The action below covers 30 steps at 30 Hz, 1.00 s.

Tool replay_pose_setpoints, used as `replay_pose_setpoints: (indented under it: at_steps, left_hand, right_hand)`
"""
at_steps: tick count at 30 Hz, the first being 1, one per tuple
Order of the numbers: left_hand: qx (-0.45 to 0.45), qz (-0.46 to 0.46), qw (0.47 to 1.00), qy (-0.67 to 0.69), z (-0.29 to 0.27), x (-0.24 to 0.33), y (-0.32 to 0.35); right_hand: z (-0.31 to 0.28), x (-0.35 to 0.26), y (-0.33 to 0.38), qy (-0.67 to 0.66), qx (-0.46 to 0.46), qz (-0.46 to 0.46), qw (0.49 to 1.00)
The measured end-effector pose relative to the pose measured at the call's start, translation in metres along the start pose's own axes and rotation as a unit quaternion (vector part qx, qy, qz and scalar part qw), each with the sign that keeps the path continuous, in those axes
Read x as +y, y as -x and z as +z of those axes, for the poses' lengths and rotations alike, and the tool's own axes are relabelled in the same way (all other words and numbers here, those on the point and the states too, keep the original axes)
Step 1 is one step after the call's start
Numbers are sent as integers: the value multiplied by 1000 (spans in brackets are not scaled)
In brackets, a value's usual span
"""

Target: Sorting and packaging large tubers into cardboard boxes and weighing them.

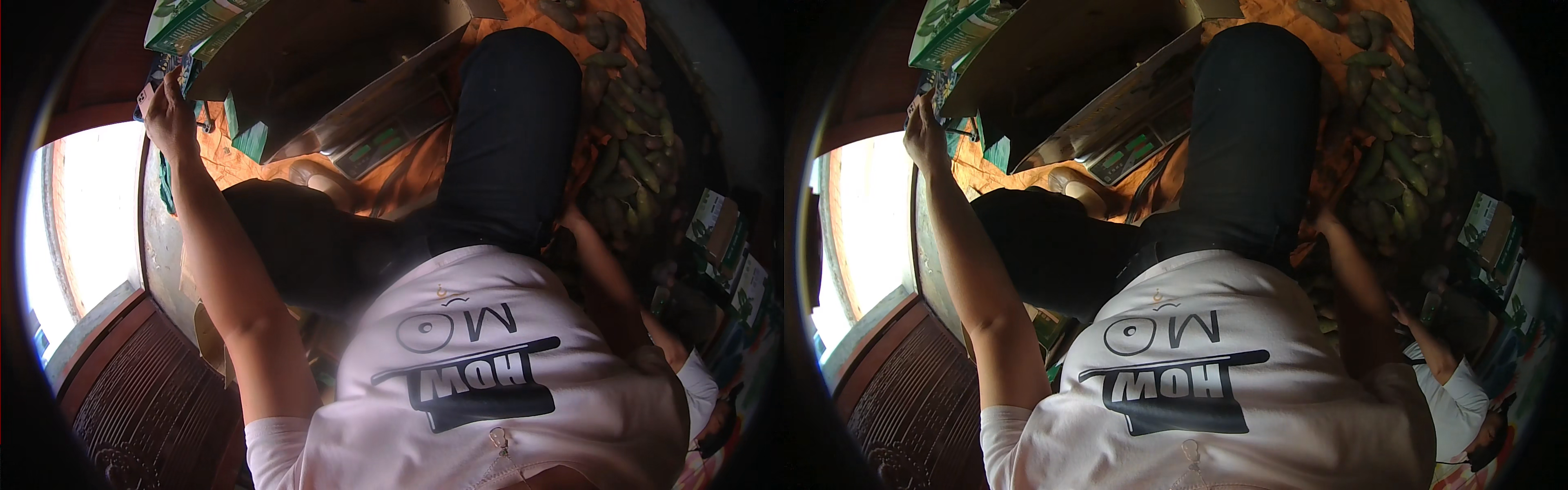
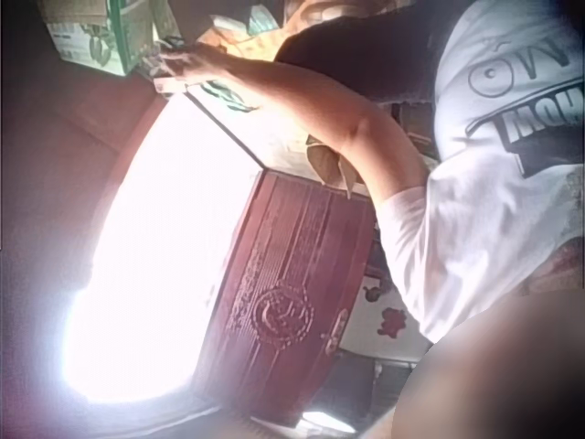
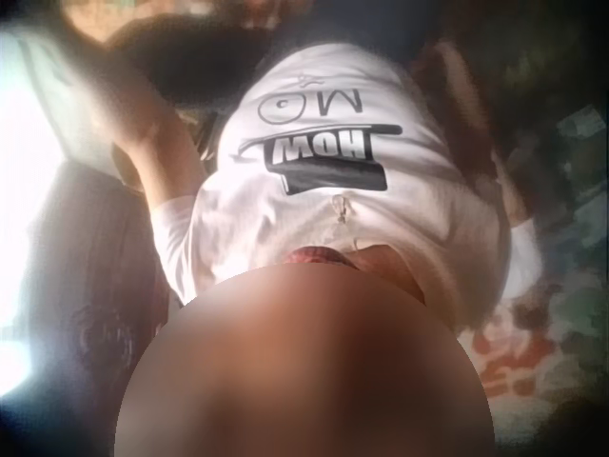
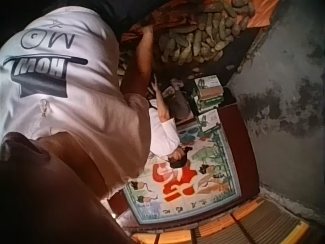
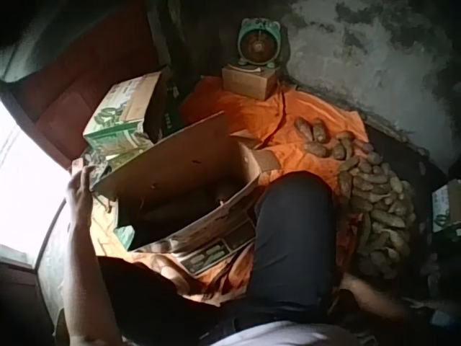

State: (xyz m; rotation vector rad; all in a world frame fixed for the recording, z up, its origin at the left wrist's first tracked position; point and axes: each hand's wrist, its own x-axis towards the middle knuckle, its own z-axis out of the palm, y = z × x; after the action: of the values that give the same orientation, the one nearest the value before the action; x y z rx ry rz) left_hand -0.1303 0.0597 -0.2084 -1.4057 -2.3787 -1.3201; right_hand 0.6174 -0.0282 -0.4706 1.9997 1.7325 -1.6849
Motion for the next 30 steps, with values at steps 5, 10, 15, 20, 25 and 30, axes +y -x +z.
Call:
replay_pose_setpoints:
  at_steps: [5, 10, 15, 20, 25, 30]
  left_hand:
    - [-24, -10, 1000, 0, -1, 12, 2]
    - [-27, -14, 999, 28, 0, 14, -1]
    - [42, 23, 988, 144, 2, 73, 13]
    - [158, 326, 900, 243, -28, 150, 22]
    - [504, 111, 743, -426, -106, 177, 36]
    - [477, 161, 807, -308, -112, 225, 82]
  right_hand:
    - [-11, 36, 60, -74, -34, 58, 995]
    - [-2, 32, 98, -82, -70, 59, 992]
    - [5, 48, 111, 159, -80, 24, 984]
    - [29, 94, 140, 165, -47, 120, 978]
    - [52, 119, 182, 143, -120, 173, 967]
    - [60, 145, 207, 132, -100, 185, 969]
